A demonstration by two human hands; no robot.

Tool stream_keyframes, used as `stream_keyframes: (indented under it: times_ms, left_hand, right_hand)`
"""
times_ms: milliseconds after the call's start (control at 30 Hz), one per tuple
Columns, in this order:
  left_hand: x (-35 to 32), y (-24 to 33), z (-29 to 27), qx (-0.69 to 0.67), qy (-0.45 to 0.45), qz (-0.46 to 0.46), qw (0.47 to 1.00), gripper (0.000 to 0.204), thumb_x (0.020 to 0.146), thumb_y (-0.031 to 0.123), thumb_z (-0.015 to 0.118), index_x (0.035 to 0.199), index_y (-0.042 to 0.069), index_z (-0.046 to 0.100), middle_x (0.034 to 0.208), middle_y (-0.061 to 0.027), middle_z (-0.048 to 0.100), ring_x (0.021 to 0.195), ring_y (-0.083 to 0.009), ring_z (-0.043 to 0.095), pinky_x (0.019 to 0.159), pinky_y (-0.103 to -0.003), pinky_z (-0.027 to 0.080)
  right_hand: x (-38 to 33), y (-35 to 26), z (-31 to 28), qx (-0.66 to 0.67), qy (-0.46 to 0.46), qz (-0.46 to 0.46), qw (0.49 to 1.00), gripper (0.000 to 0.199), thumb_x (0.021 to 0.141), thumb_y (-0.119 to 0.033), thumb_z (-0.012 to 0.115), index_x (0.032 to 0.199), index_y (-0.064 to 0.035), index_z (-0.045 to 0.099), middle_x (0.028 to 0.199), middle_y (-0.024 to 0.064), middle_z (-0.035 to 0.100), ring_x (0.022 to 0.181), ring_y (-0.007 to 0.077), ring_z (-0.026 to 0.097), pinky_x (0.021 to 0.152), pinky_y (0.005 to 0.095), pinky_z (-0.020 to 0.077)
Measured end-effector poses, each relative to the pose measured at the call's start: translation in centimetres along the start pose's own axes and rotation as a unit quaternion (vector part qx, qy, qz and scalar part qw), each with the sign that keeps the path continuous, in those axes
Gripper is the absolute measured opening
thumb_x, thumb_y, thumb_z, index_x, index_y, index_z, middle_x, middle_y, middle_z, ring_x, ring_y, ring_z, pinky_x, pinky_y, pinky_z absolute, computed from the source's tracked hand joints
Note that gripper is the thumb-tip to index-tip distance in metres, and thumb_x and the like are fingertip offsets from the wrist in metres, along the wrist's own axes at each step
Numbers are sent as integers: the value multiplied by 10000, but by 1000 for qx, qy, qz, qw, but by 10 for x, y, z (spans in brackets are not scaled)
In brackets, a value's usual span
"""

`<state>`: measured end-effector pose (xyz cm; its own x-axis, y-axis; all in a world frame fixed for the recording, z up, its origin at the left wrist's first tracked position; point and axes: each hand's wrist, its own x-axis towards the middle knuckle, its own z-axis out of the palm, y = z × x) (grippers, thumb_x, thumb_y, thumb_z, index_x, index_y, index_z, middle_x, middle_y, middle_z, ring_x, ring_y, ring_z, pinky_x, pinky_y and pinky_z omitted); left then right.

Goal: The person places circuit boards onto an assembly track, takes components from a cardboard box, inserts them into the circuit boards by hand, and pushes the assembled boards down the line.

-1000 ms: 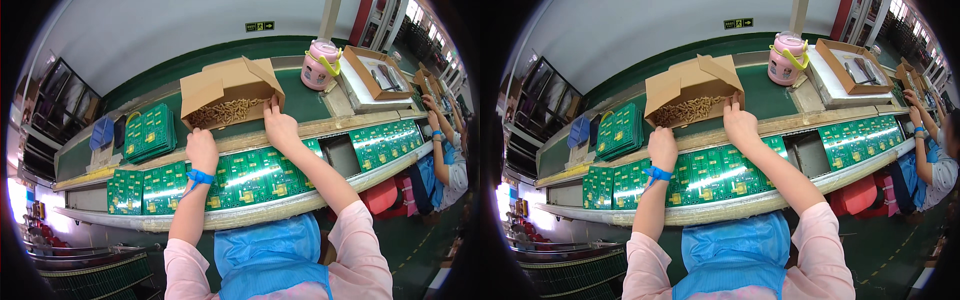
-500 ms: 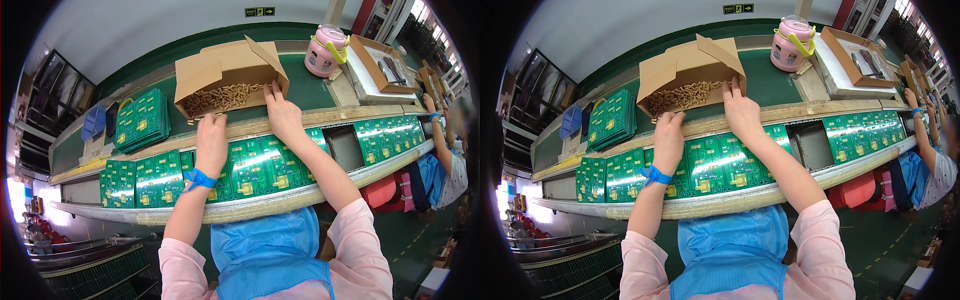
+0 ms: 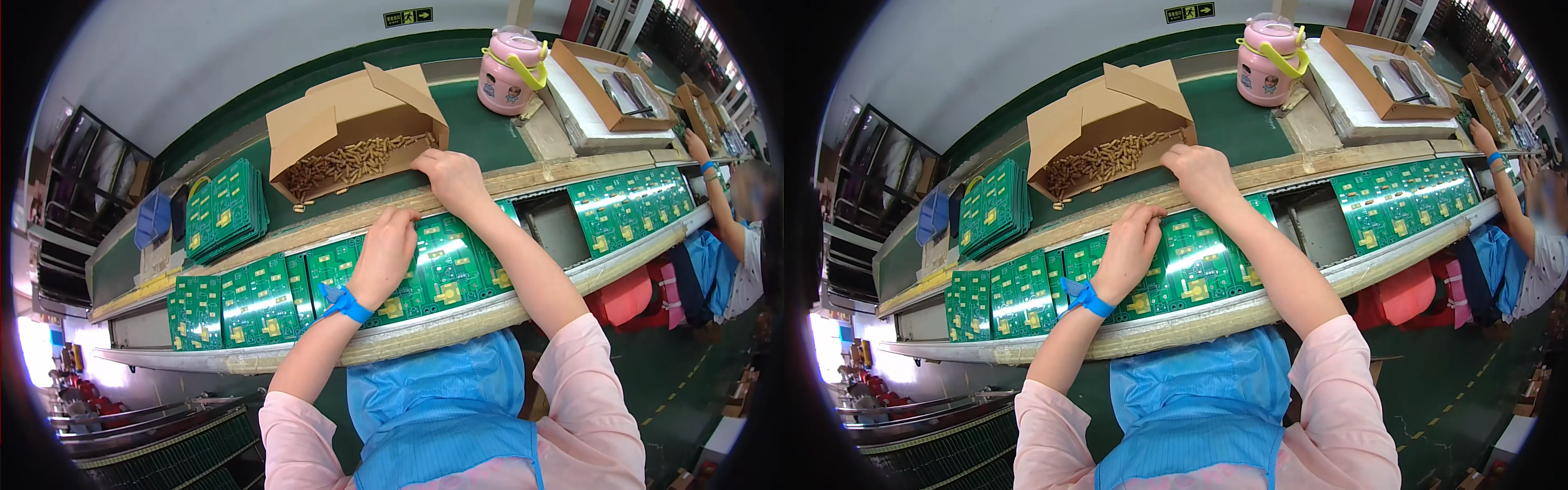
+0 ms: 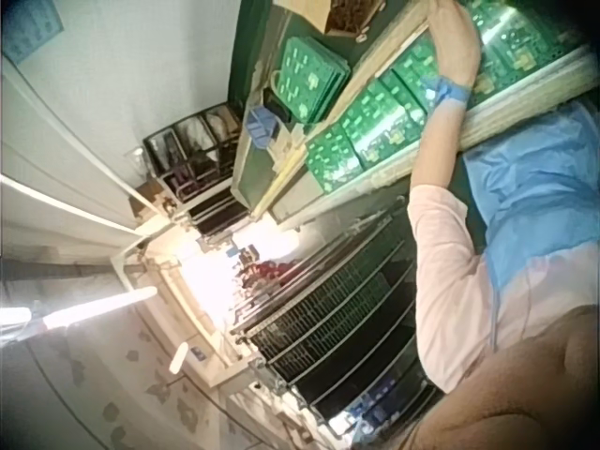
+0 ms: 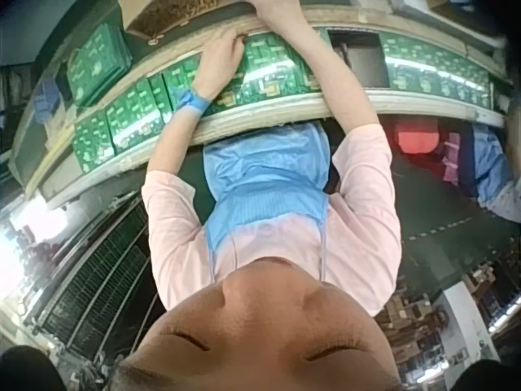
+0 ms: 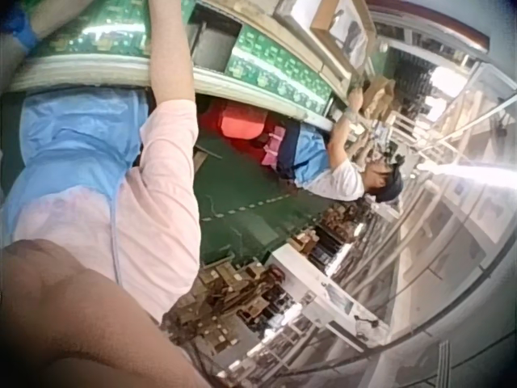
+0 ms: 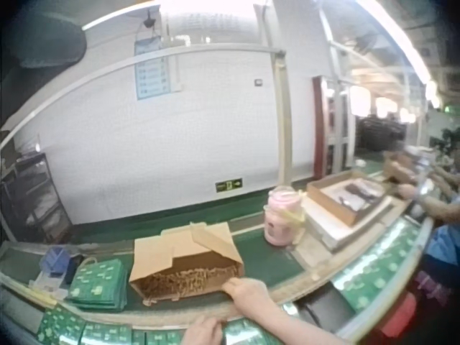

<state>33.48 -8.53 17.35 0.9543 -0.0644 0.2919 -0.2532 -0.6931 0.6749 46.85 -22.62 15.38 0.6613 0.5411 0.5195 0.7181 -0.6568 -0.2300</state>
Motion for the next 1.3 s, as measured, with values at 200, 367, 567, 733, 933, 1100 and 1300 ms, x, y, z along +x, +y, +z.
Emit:
stream_keyframes:
  times_ms: [200, 367, 567, 733, 933, 1100, 1300]
  left_hand:
    - [21, 32, 13, 10, -58, 36, 998, 185, 885, 34, 569, 993, -8, 713, 928, -220, 678, 881, -401, 645, 812, -456, 517]
    - [25, 24, 28, -78, -63, 4, 995, 160, 879, 43, 611, 993, -3, 713, 944, -194, 697, 869, -344, 674, 770, -407, 532]
    - [23, 22, 38, -133, -81, 10, 988, 132, 871, 40, 659, 987, 2, 712, 971, -131, 705, 822, -255, 675, 709, -306, 531]
    - [32, 25, 57, -132, -88, 38, 987, 131, 856, 55, 685, 973, 8, 724, 956, -128, 711, 851, -261, 679, 736, -328, 535]
    - [33, 25, 62, -107, -65, 47, 991, 137, 842, 55, 692, 967, 12, 731, 953, -138, 713, 861, -275, 680, 750, -342, 536]
    - [34, 26, 63, -123, -65, 9, 990, 125, 842, 79, 669, 942, 39, 734, 916, -127, 705, 889, -314, 655, 794, -396, 516]
    - [33, 25, 67, -113, -57, 43, 991, 118, 846, 89, 664, 930, 50, 738, 915, -113, 705, 899, -304, 653, 788, -391, 516]
  right_hand:
    - [-6, 2, -49, 205, 56, -11, 977, 143, 783, 9, 682, 909, -44, 724, 918, 56, 710, 804, 213, 675, 720, 313, 540]
    - [-59, 37, -80, 452, -9, 266, 851, 155, 884, 17, 647, 1031, 37, 693, 990, 74, 694, 903, 140, 668, 824, 262, 535]
    - [-114, 60, -91, 431, -51, 283, 855, 171, 860, 27, 678, 1030, 31, 698, 1020, 65, 683, 910, 123, 658, 809, 249, 534]
    - [-115, 58, -97, 459, -87, 353, 811, 177, 857, 18, 682, 1033, 37, 696, 928, 75, 712, 821, 119, 677, 742, 235, 544]
    - [-115, 57, -102, 508, -78, 366, 776, 186, 894, 17, 642, 1075, 54, 664, 904, 86, 706, 816, 129, 689, 732, 244, 559]
    - [-114, 55, -104, 510, -93, 363, 774, 190, 905, 4, 634, 1087, 53, 660, 915, 85, 704, 821, 131, 689, 739, 251, 560]
    - [-115, 57, -104, 511, -107, 355, 776, 188, 904, -6, 639, 1083, 45, 666, 913, 74, 700, 826, 122, 675, 756, 258, 554]
